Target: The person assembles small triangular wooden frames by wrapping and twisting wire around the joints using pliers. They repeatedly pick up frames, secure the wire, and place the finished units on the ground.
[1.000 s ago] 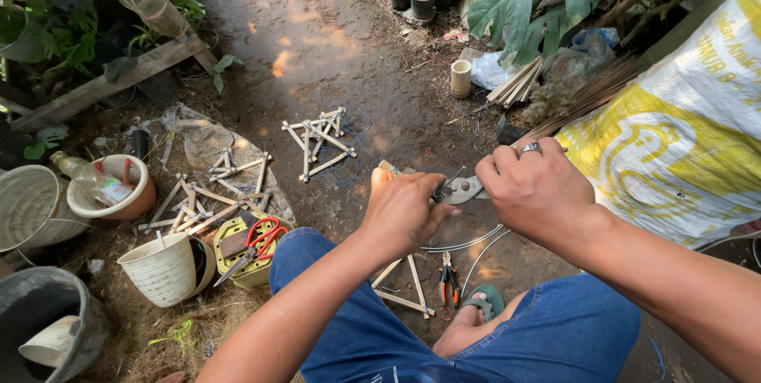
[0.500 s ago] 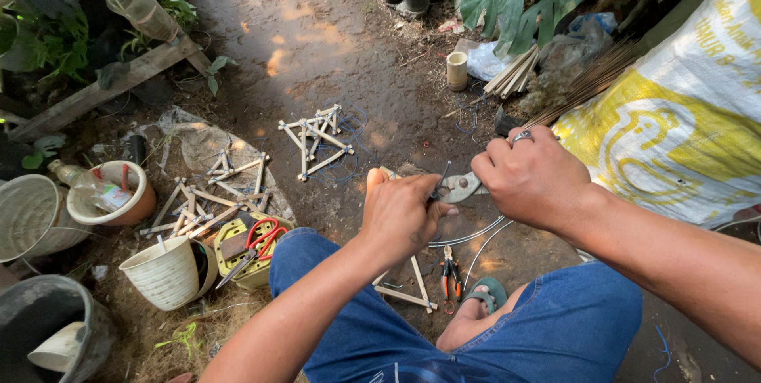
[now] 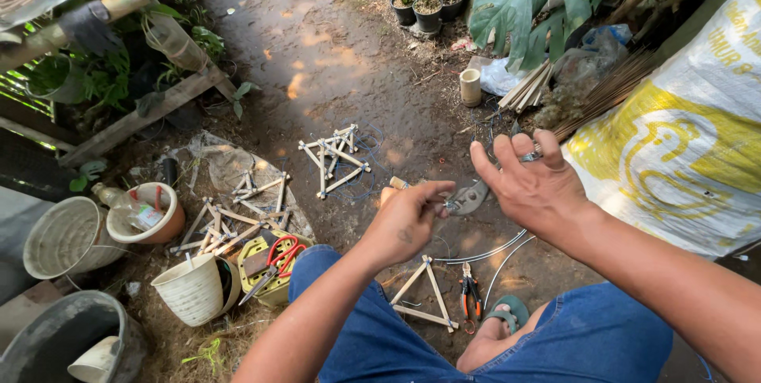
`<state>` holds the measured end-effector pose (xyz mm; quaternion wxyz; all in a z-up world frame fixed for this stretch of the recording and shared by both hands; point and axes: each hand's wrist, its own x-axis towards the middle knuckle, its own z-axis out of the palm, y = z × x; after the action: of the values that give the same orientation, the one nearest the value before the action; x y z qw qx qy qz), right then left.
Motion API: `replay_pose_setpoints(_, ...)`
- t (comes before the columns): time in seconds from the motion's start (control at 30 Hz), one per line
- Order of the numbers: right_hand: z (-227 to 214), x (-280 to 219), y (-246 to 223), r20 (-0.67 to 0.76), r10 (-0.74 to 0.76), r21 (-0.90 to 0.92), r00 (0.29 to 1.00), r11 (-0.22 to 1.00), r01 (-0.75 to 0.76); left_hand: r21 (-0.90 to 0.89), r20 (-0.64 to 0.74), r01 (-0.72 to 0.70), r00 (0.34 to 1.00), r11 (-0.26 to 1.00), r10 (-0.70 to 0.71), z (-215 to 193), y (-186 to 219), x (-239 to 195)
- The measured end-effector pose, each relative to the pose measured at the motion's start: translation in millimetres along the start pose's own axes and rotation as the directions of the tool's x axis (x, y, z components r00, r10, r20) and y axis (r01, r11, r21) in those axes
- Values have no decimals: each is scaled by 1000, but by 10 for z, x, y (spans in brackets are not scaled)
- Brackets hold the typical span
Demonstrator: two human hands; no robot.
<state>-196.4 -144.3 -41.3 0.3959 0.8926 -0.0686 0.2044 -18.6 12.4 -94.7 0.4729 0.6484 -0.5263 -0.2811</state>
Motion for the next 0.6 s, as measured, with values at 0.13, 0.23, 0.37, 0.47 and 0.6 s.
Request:
replay_pose_setpoints(0.13, 217, -108, 105, 294, 247, 281, 923, 901, -330, -177, -58, 44, 997, 983, -55, -139, -223, 48)
replay_pose_setpoints(0.23, 402, -144, 187, 871, 275, 396, 406, 94, -913, -517, -60, 92, 988, 851, -144, -196, -350, 110)
replay_pose_setpoints(0.37, 408, -163, -135, 775, 226, 554, 590, -693, -462, -677, -46, 71, 989, 733, -138, -103, -215, 202)
replay_pose_setpoints(0.47, 299, -42, -408, 741, 161, 414, 652, -873, -256, -571, -82, 39, 991, 820, -105, -84, 164, 222)
replay_pose_setpoints(0.6, 191, 111, -316, 664, 125, 293, 737, -951, -103, -211, 15, 52, 999, 976, -50, -298, 819, 172)
